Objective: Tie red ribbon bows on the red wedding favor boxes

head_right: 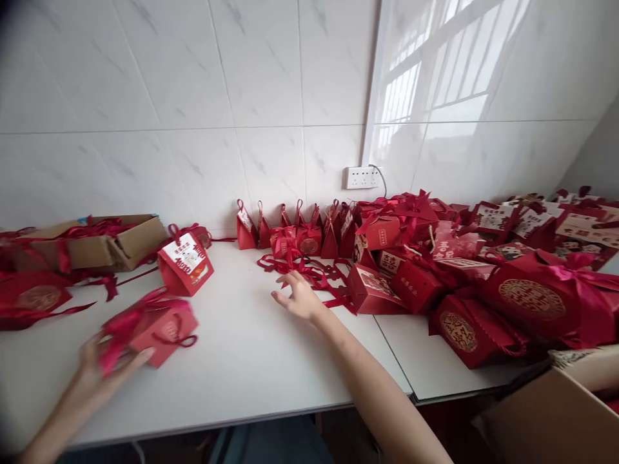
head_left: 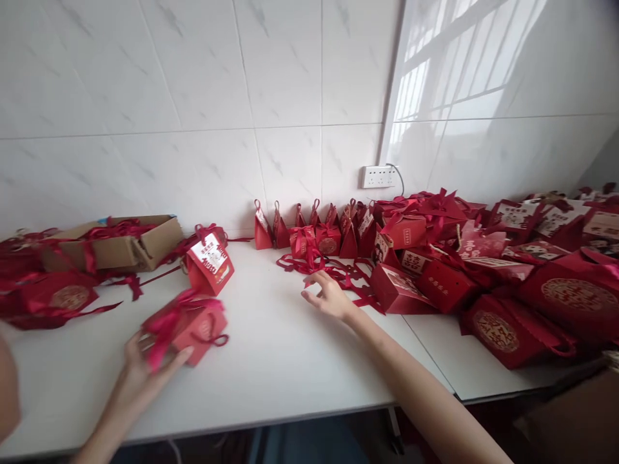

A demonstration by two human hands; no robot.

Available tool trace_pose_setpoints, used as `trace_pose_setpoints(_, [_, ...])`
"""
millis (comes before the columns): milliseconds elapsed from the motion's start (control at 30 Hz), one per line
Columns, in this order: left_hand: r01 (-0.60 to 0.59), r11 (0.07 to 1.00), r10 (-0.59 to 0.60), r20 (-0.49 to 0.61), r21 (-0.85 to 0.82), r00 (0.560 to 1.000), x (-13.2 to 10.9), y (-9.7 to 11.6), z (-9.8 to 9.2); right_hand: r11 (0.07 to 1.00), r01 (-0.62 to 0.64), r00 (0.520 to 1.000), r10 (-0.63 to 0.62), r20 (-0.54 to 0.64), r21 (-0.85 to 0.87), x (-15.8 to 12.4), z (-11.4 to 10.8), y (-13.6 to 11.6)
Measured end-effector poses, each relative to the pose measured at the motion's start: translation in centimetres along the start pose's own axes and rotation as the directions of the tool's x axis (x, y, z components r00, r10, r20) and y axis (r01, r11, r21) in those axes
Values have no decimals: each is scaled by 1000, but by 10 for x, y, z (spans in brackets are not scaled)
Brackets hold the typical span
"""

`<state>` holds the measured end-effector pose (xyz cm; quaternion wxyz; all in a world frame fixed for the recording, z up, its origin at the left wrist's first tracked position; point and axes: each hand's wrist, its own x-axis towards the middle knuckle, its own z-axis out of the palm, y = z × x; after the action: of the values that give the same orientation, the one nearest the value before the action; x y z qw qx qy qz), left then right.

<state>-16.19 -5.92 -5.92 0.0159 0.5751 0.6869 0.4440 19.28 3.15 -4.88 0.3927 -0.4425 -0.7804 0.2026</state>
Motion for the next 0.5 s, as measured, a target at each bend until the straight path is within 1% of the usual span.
trace_pose_setpoints(33, [-11, 998, 15, 84, -55, 996, -7, 12, 1, 999, 8, 999, -10, 44, 35, -2, -2, -6])
trace_pose_setpoints(67, [-41, 992, 64, 196, -119, 978, -13, 26, 3, 997, 26, 995, -33, 93, 74, -5, -5, -14])
trace_pose_setpoints(100, [-78, 981, 132, 317, -178, 939, -19, 42, 4, 991, 55, 986, -72, 149, 120, -10, -9, -24])
trace_pose_setpoints(133, [-112, 963, 204, 389, -246, 898, -23, 57, 4, 982, 94, 972, -126, 197, 164, -16, -14, -34])
trace_pose_setpoints(200, [-192, 914, 351, 456, -358, 818, -28, 87, 7, 960, 170, 938, -227, 262, 223, -32, -29, -56])
trace_pose_setpoints(267, [-244, 869, 450, 482, -430, 752, -29, 112, 10, 955, 202, 927, -258, 272, 217, -53, -48, -75])
trace_pose_setpoints(333, [-289, 814, 543, 481, -504, 689, -29, 132, 16, 968, 190, 945, -225, 235, 164, -76, -65, -86])
trace_pose_setpoints(400, [-306, 739, 634, 468, -600, 616, -30, 151, 26, 982, 138, 976, -157, 147, 132, -99, -78, -90])
trace_pose_setpoints(433, [-289, 694, 674, 453, -660, 584, -32, 160, 32, 983, 94, 991, -107, 79, 155, -110, -83, -88])
trace_pose_setpoints(467, [-255, 647, 703, 433, -718, 564, -35, 169, 38, 977, 41, 999, -43, 5, 209, -121, -85, -86])
trace_pose_setpoints(500, [-211, 602, 722, 413, -770, 555, -39, 177, 45, 956, -15, 997, 37, -66, 294, -133, -87, -82])
